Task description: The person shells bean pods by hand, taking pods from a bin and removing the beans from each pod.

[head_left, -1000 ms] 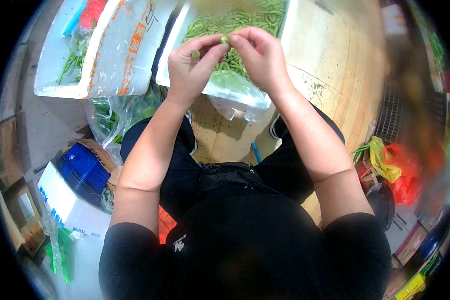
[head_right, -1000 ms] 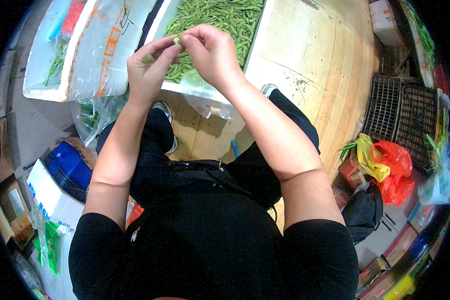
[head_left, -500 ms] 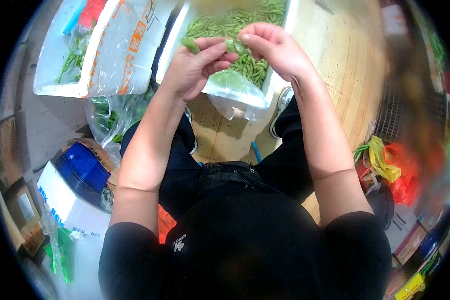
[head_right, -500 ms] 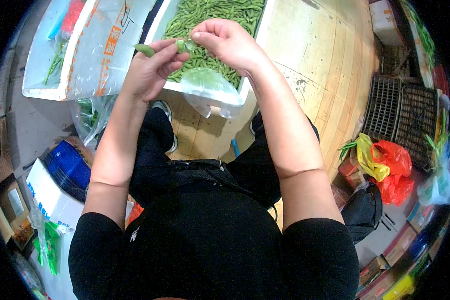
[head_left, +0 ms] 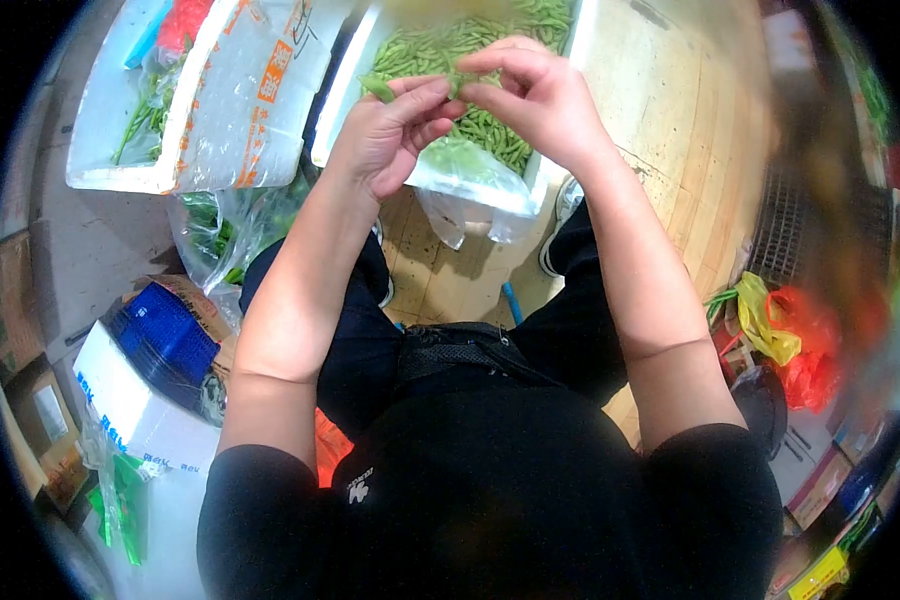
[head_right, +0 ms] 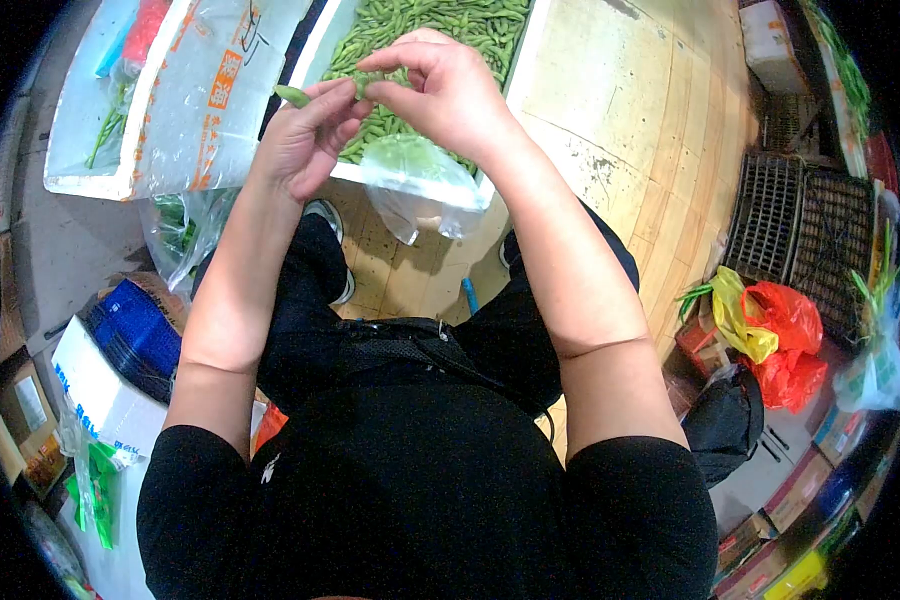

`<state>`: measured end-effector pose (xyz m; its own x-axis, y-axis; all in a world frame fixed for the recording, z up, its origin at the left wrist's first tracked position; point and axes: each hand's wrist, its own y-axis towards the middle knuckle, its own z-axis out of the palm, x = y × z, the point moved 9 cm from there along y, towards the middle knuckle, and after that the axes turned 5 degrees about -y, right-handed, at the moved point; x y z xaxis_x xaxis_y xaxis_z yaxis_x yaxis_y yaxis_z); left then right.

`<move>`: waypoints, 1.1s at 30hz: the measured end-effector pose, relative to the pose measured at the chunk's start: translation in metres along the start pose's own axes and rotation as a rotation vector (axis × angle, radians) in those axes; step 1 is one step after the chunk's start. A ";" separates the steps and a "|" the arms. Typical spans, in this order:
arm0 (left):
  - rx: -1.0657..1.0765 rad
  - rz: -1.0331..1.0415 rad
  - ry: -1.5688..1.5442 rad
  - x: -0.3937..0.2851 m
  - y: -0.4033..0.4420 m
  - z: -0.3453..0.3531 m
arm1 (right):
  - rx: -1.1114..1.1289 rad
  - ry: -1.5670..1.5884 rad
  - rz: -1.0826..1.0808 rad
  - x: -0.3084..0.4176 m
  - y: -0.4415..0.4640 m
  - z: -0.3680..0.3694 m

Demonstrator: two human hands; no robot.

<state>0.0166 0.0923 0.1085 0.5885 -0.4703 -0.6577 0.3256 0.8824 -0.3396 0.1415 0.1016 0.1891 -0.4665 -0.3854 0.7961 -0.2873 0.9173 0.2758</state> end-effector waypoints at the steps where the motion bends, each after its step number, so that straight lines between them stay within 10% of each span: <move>1: -0.010 0.002 0.000 0.000 0.000 -0.001 | 0.004 -0.074 -0.029 0.004 0.000 0.001; 25: 0.014 0.206 0.464 -0.014 -0.007 0.010 | 0.025 -0.061 -0.021 -0.010 -0.001 0.015; 33: -0.040 0.134 0.376 -0.009 -0.004 0.003 | -0.035 1.014 0.520 -0.050 -0.013 0.040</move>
<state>0.0115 0.0928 0.1180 0.3097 -0.3194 -0.8956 0.2309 0.9390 -0.2551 0.1346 0.1052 0.1244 0.3735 0.2866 0.8822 -0.2263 0.9505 -0.2130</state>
